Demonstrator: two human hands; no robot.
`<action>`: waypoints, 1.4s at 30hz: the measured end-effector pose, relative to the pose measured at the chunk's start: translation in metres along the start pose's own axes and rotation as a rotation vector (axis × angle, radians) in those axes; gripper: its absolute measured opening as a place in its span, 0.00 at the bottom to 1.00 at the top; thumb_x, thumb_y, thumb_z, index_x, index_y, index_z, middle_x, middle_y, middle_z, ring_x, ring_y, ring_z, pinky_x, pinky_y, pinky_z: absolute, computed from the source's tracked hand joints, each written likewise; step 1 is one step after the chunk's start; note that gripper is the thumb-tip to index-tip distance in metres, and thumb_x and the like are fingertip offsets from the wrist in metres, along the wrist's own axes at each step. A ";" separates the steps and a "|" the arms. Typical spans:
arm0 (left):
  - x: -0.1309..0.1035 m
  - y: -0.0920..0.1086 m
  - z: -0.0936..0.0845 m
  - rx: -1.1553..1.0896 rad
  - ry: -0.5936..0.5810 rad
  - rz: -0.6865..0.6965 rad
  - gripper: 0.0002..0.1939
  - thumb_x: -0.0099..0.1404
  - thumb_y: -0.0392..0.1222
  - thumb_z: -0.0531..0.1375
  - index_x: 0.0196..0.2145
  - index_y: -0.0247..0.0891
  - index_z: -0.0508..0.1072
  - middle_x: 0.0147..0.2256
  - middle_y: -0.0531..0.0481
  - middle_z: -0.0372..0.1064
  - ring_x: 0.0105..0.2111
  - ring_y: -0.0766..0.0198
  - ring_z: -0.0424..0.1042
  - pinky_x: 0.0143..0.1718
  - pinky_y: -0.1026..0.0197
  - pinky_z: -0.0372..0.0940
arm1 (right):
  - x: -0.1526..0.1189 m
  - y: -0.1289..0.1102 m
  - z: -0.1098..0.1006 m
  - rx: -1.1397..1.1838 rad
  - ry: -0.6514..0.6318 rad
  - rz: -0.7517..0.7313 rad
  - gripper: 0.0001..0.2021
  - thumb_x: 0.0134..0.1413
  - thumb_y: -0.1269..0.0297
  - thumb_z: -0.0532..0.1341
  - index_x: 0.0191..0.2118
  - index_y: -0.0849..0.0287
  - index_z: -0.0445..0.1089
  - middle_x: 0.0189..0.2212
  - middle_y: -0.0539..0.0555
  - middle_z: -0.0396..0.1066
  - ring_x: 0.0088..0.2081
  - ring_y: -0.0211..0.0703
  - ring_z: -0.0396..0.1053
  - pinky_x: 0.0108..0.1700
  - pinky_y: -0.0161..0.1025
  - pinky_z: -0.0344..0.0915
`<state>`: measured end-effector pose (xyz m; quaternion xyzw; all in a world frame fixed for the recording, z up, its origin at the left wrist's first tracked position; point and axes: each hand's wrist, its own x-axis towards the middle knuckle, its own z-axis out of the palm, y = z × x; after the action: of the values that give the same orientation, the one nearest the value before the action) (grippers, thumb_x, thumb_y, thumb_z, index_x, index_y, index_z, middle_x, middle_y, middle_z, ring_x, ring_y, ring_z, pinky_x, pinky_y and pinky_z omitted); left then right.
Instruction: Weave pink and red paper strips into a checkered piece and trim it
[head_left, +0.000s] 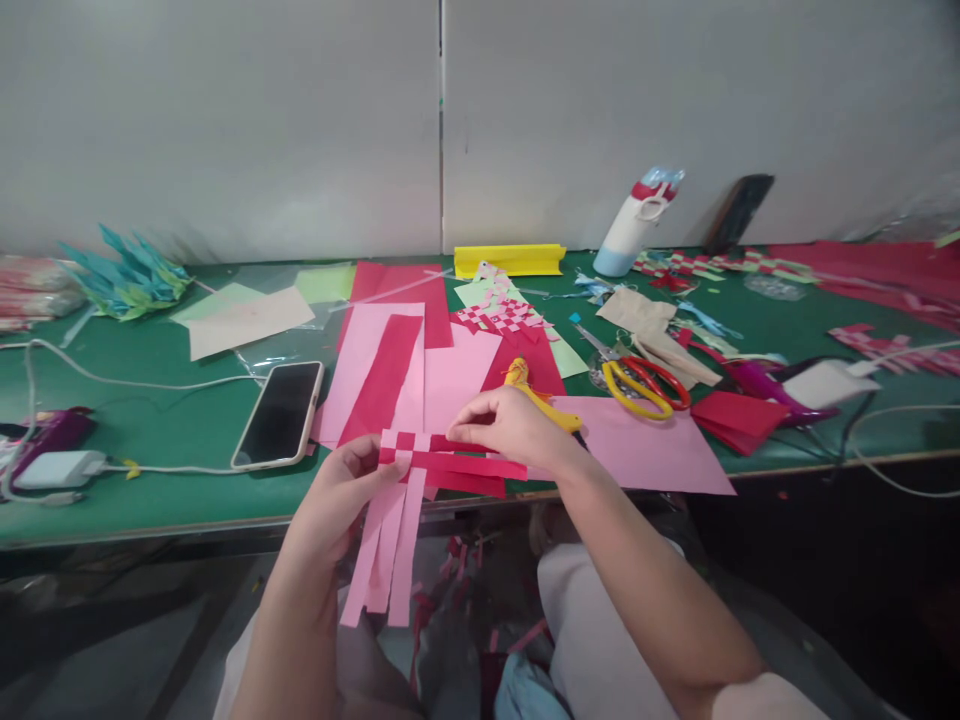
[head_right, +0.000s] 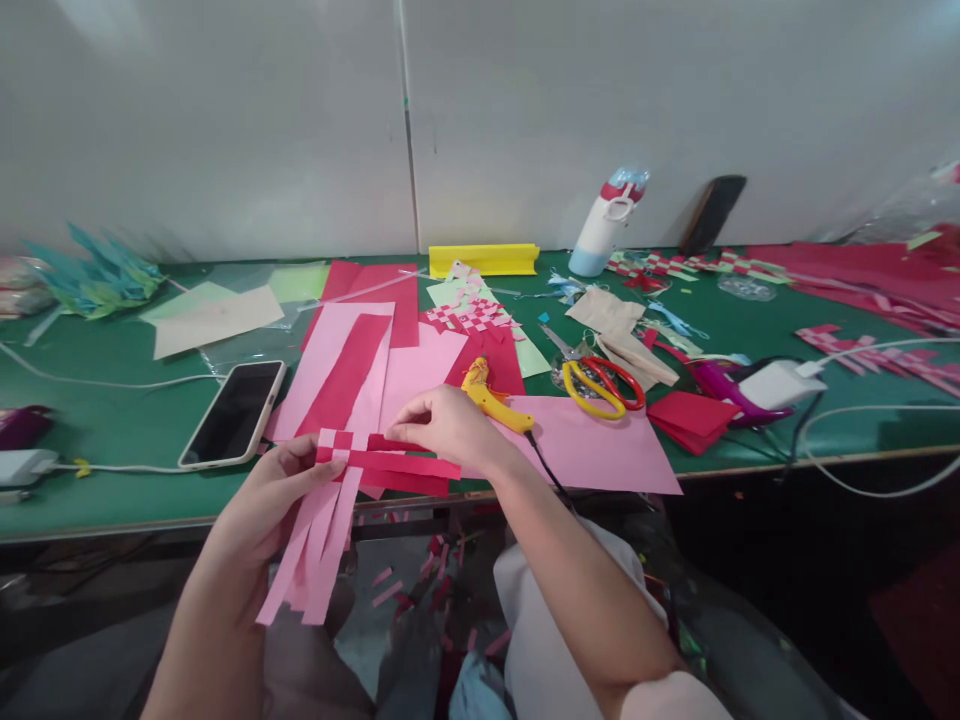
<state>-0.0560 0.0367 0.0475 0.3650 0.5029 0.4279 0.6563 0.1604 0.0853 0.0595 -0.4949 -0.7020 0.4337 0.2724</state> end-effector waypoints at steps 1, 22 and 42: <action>0.000 0.000 0.000 -0.003 -0.003 0.001 0.17 0.48 0.42 0.71 0.35 0.34 0.76 0.34 0.44 0.78 0.33 0.58 0.77 0.36 0.61 0.72 | 0.001 0.003 -0.003 0.011 0.027 0.000 0.10 0.48 0.58 0.65 0.29 0.60 0.77 0.28 0.52 0.77 0.33 0.41 0.73 0.36 0.36 0.65; -0.007 0.006 -0.020 -0.043 0.108 0.011 0.19 0.47 0.41 0.72 0.37 0.36 0.75 0.32 0.45 0.78 0.25 0.60 0.77 0.26 0.61 0.73 | -0.021 0.038 -0.072 0.060 0.517 0.146 0.14 0.39 0.56 0.69 0.30 0.62 0.79 0.21 0.53 0.73 0.23 0.38 0.66 0.28 0.36 0.64; -0.014 0.008 -0.029 -0.008 0.145 -0.028 0.21 0.46 0.41 0.72 0.38 0.36 0.73 0.32 0.47 0.78 0.22 0.61 0.76 0.27 0.59 0.74 | -0.016 0.018 -0.033 0.246 -0.282 0.233 0.25 0.41 0.64 0.69 0.48 0.67 0.73 0.22 0.48 0.70 0.23 0.33 0.64 0.30 0.34 0.62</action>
<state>-0.0879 0.0280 0.0529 0.3235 0.5525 0.4461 0.6254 0.2008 0.0839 0.0605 -0.4702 -0.6128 0.6097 0.1778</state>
